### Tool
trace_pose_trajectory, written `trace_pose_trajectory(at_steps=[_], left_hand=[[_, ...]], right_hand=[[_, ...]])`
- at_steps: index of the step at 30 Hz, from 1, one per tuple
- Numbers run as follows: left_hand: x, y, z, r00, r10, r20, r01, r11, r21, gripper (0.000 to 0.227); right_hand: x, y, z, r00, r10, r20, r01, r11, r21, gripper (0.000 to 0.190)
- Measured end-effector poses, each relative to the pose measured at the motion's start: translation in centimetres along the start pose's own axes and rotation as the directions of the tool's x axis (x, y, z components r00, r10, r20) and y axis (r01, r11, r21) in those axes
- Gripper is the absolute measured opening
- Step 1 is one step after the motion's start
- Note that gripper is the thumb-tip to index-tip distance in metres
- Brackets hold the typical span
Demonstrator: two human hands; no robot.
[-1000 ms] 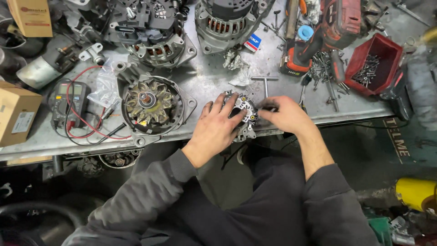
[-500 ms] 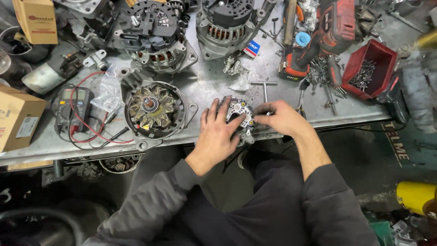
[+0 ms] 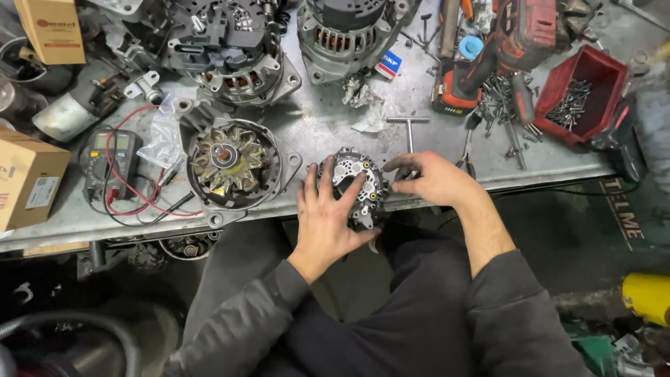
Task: The person opens a small cardboard box and removes a black rubber ring. They then pick up a silver metal alternator housing and place the ring into a groove on its edge. The person rotates the housing to inspect the fit and then places it on the workbench.
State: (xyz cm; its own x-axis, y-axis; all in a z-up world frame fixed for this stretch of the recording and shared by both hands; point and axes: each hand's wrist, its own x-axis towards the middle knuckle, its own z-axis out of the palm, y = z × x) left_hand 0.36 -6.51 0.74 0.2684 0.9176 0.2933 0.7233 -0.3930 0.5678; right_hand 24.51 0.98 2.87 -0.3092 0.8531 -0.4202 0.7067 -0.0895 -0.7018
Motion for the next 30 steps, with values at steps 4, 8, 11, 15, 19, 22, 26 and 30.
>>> trace_pose_trajectory(at_steps=[4, 8, 11, 15, 19, 22, 26, 30], left_hand=[[-0.4, -0.9, 0.6, 0.998, 0.022, 0.062, -0.026, 0.997, 0.066, 0.100], [-0.2, -1.3, 0.2, 0.997, 0.061, 0.042, -0.065, 0.993, 0.098, 0.103], [-0.4, -1.6, 0.0, 0.997, 0.063, 0.052, -0.065, 0.997, 0.042, 0.103], [-0.6, -1.7, -1.2, 1.000, 0.014, 0.016, -0.012, 0.994, -0.112, 0.097], [-0.9, -1.1, -3.5, 0.998, -0.051, 0.035, 0.061, 0.899, -0.433, 0.093], [-2.1, -0.9, -6.1, 0.993, 0.061, 0.097, 0.024, 0.720, -0.693, 0.094], [-3.7, -0.1, -7.1, 0.945, 0.247, 0.216, 0.065, 0.506, -0.860, 0.099], [-3.8, 2.5, -7.6, 0.797, 0.569, 0.204, -0.020, 0.361, -0.932, 0.094]], right_hand=[[-0.2, 2.3, 0.4, 1.000, 0.016, 0.014, -0.016, 1.000, 0.018, 0.046], [0.6, 3.1, 0.1, 0.994, -0.083, -0.066, 0.076, 0.992, -0.096, 0.048], [-0.7, 2.6, 0.7, 0.999, -0.018, -0.049, 0.013, 0.995, -0.100, 0.049], [-1.7, 1.4, 0.6, 0.999, 0.003, -0.045, -0.002, 1.000, 0.015, 0.060], [-4.2, -1.2, -0.3, 0.961, -0.265, -0.073, 0.273, 0.953, 0.134, 0.096], [-11.1, -8.4, -0.5, 0.918, -0.343, -0.201, 0.360, 0.931, 0.059, 0.113], [-17.2, -8.7, 3.2, 0.787, -0.547, -0.285, 0.493, 0.836, -0.242, 0.109], [-22.1, -6.6, 8.2, 0.594, -0.581, -0.556, 0.600, 0.780, -0.174, 0.067]])
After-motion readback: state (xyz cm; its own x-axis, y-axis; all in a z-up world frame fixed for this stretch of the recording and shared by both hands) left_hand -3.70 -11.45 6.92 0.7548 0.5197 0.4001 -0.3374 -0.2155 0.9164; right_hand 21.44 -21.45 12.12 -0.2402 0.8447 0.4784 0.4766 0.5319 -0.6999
